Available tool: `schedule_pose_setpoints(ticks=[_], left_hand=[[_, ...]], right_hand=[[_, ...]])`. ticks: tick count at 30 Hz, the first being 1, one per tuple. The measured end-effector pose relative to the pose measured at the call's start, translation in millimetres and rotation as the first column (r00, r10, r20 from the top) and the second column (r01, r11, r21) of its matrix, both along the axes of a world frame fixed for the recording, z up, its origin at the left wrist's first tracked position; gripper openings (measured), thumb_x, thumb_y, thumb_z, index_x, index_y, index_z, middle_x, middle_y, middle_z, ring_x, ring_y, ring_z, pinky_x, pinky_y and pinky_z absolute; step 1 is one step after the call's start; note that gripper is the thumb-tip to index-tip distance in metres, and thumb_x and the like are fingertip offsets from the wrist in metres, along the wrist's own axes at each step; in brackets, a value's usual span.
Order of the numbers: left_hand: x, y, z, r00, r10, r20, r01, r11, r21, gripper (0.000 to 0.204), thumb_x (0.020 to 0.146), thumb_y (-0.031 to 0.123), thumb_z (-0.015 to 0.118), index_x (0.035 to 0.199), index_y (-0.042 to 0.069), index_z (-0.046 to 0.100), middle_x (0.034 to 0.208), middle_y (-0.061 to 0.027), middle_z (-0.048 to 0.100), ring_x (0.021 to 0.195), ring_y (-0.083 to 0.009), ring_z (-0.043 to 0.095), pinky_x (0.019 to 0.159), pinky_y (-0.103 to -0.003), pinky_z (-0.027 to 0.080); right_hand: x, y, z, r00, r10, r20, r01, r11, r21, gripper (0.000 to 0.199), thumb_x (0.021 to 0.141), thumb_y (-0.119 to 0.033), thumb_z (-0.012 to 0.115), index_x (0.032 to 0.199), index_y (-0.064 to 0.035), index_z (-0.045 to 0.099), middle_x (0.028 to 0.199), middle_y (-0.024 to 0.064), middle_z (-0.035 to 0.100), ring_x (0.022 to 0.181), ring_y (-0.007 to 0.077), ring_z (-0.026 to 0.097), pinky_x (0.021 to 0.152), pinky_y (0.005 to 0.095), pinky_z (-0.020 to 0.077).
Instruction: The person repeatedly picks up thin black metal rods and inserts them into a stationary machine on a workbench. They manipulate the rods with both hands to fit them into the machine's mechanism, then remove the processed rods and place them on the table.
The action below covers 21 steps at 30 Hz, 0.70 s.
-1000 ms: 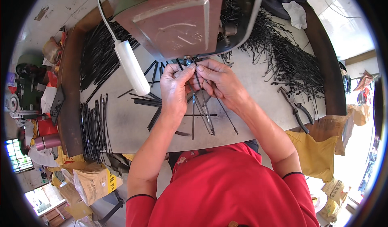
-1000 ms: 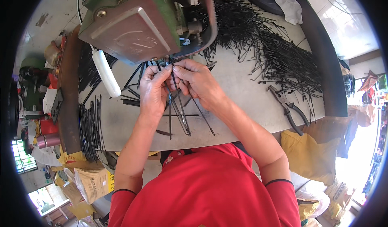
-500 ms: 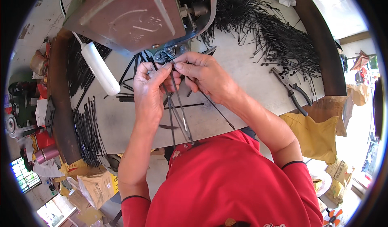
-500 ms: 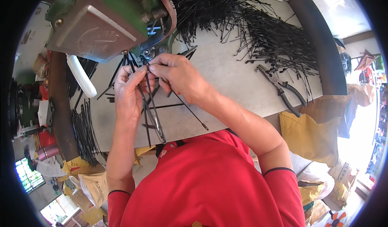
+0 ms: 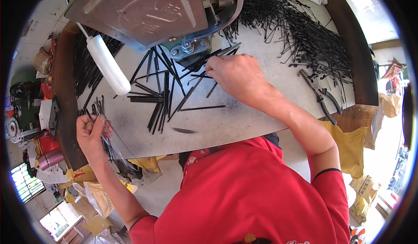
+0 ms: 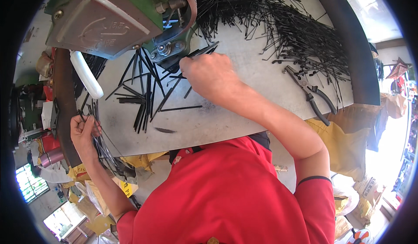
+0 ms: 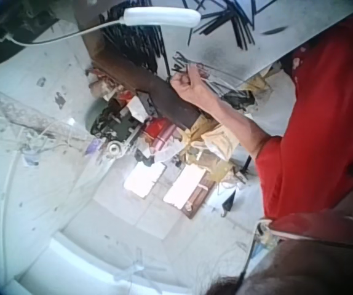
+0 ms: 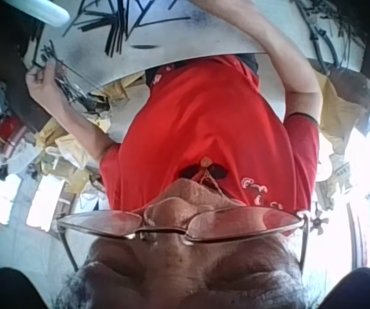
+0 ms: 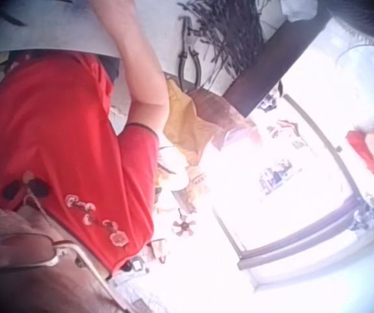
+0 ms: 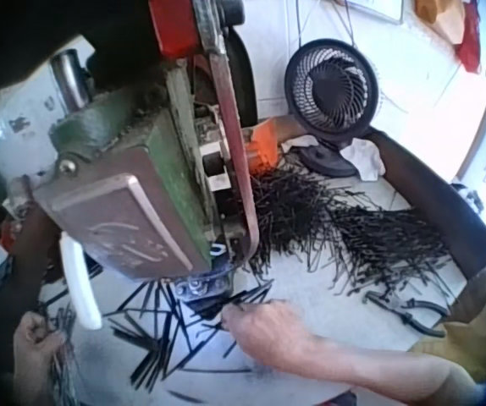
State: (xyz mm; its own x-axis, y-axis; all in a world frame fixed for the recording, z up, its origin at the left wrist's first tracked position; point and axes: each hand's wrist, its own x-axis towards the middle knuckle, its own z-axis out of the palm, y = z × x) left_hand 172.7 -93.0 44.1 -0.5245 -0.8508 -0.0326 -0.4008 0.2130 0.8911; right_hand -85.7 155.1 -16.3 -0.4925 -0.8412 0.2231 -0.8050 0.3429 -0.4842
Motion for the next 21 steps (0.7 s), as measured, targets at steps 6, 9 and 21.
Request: schedule_pose_setpoints(ticks=[6,9,21], left_hand=[[-2,10,-12,0.979,0.004,0.204,0.081,0.910,-0.407,0.041,0.082,0.005,0.064,0.121,0.000,0.054,0.108,-0.0091,0.064,0.098,-0.0176,0.060,0.088,-0.029,0.046],[-38,57,-16,0.972,-0.207,0.113,0.230,0.936,-0.265,0.025,0.081,0.004,0.064,0.106,0.002,0.064,0.098,-0.0080,0.066,0.087,-0.0163,0.063,0.076,-0.029,0.050],[-134,129,-59,0.869,-0.377,0.319,0.492,0.595,-0.636,0.010,0.073,0.007,0.070,0.079,0.004,0.063,0.074,-0.0076,0.057,0.072,-0.0271,0.058,0.062,-0.037,0.047]], right_hand=[[1,-9,14,0.932,0.249,-0.265,-0.195,0.957,0.214,0.007,0.067,-0.001,0.061,0.074,-0.0003,0.060,0.067,0.0147,0.064,0.064,0.0299,0.066,0.057,0.0386,0.0515],[-4,-14,19,0.925,0.292,-0.245,-0.213,0.929,0.304,0.005,0.068,-0.003,0.060,0.073,-0.0009,0.059,0.067,0.0146,0.063,0.065,0.0306,0.066,0.058,0.0393,0.0513],[-29,32,25,0.620,-0.094,0.779,0.267,0.959,-0.097,0.015,0.082,-0.013,0.060,0.090,-0.0003,0.058,0.075,0.0056,0.062,0.059,0.0102,0.061,0.054,0.0233,0.0483]])
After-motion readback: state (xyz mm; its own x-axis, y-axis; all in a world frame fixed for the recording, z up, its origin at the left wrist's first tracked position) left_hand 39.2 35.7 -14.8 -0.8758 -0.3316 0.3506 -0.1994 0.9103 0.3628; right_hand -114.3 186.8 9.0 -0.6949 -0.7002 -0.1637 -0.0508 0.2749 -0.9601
